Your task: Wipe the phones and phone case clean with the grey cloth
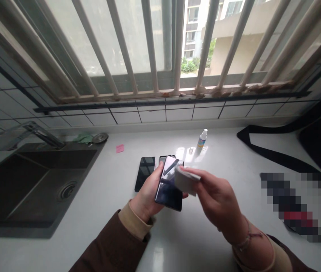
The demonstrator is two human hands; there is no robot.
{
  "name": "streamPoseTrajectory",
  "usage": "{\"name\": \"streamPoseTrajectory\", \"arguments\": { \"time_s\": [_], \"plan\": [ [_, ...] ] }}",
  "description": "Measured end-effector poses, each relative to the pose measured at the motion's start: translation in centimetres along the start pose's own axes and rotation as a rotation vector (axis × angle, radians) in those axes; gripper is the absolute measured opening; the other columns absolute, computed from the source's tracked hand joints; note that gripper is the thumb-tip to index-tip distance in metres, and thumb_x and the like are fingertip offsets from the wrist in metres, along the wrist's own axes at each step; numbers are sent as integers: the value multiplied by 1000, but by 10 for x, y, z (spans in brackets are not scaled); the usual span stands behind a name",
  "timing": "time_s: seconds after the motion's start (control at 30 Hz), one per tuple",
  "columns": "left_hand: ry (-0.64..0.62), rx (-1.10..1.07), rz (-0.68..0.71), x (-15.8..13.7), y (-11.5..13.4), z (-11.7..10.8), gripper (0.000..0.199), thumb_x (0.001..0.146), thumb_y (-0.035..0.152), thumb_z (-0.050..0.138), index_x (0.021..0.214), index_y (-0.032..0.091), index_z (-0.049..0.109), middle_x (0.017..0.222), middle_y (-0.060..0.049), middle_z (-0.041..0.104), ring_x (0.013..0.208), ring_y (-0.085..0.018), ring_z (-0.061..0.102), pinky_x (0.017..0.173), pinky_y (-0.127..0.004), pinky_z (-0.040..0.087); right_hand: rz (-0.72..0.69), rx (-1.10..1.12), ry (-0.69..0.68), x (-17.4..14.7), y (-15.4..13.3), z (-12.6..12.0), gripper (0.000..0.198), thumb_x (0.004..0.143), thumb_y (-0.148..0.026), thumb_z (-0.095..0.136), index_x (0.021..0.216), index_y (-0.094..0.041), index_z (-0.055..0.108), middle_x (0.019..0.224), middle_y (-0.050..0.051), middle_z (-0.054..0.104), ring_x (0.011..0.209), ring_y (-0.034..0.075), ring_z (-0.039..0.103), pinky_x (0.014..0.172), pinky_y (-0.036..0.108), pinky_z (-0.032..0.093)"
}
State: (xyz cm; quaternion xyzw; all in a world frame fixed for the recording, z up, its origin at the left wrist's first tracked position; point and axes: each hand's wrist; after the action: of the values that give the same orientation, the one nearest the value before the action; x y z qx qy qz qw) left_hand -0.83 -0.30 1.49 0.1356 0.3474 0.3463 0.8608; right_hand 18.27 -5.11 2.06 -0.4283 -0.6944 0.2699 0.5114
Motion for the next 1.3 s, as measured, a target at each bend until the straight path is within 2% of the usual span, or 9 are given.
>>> {"name": "streamPoseTrajectory", "arguments": {
  "time_s": [0.1, 0.2, 0.33, 0.53, 0.83, 0.93, 1.07, 1.17, 1.3],
  "plan": [
    [-74, 63, -107, -4, 0, 0, 77, 106, 67, 37, 115, 1, 75, 96, -23, 78, 78, -30, 78, 79, -43, 64, 152, -189, 277, 6, 7, -5, 31, 106, -27, 59, 133, -27, 75, 125, 6, 80, 113, 27, 79, 98, 41, 66],
    [-127, 86, -188, -7, 0, 0, 82, 106, 67, 35, 118, -4, 73, 100, -27, 77, 83, -30, 78, 82, -41, 63, 123, -320, 307, 10, 14, -5, 34, 106, -26, 57, 135, -26, 74, 130, 8, 79, 118, 30, 77, 104, 45, 64],
    [-140, 75, -198, -7, -1, 0, 81, 107, 66, 35, 117, -5, 74, 100, -28, 77, 84, -30, 79, 84, -40, 62, -18, -407, 114, 9, 24, 2, 39, 105, -17, 53, 138, -24, 72, 136, 10, 76, 127, 30, 73, 110, 46, 61],
    [-58, -30, 31, 4, -4, 0, 58, 110, 50, 42, 130, 4, 70, 98, -20, 80, 82, -29, 78, 87, -42, 61, -104, -284, -180, 4, 25, 12, 46, 100, -5, 51, 138, -24, 69, 140, 8, 73, 135, 26, 66, 120, 45, 53],
    [129, -114, 167, 8, 2, -3, 65, 110, 53, 38, 119, -1, 73, 101, -25, 78, 87, -30, 79, 89, -41, 62, -258, -35, -336, 1, 4, 13, 48, 100, -2, 49, 138, -26, 67, 134, 5, 77, 132, 22, 69, 131, 54, 36],
    [144, -98, 187, 5, 5, -1, 67, 110, 55, 35, 120, 0, 73, 102, -24, 79, 85, -29, 78, 86, -41, 63, -186, 123, -370, 0, -3, 9, 41, 104, -8, 51, 133, -27, 71, 127, 3, 80, 123, 21, 75, 130, 52, 39],
    [108, -77, 197, 3, 7, -1, 65, 110, 52, 36, 130, 1, 71, 108, -24, 80, 89, -28, 78, 83, -38, 62, 164, 276, 35, 2, 6, 3, 24, 107, -29, 59, 121, -25, 78, 118, 7, 82, 111, 24, 79, 103, 42, 65],
    [37, -16, 133, -1, 6, -3, 63, 110, 52, 39, 133, 2, 69, 105, -24, 80, 78, -26, 78, 73, -35, 61, 362, 327, 389, 10, 25, -1, 32, 106, -41, 63, 129, -23, 76, 124, 9, 80, 114, 27, 77, 103, 47, 64],
    [-106, 50, 8, -6, 2, -3, 64, 110, 54, 38, 133, 4, 70, 102, -25, 80, 76, -28, 79, 73, -35, 61, 399, 301, 408, 16, 37, -3, 38, 104, -44, 64, 135, -24, 73, 136, 10, 75, 130, 30, 70, 117, 57, 52]
  ]
}}
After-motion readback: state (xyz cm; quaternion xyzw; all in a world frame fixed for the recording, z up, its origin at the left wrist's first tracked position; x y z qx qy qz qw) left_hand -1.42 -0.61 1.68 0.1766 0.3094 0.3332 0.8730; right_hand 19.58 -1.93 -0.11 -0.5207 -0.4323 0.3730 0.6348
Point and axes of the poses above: each hand's wrist, its own x-axis towards the middle knuckle, its own z-axis out of the palm, y = z × x
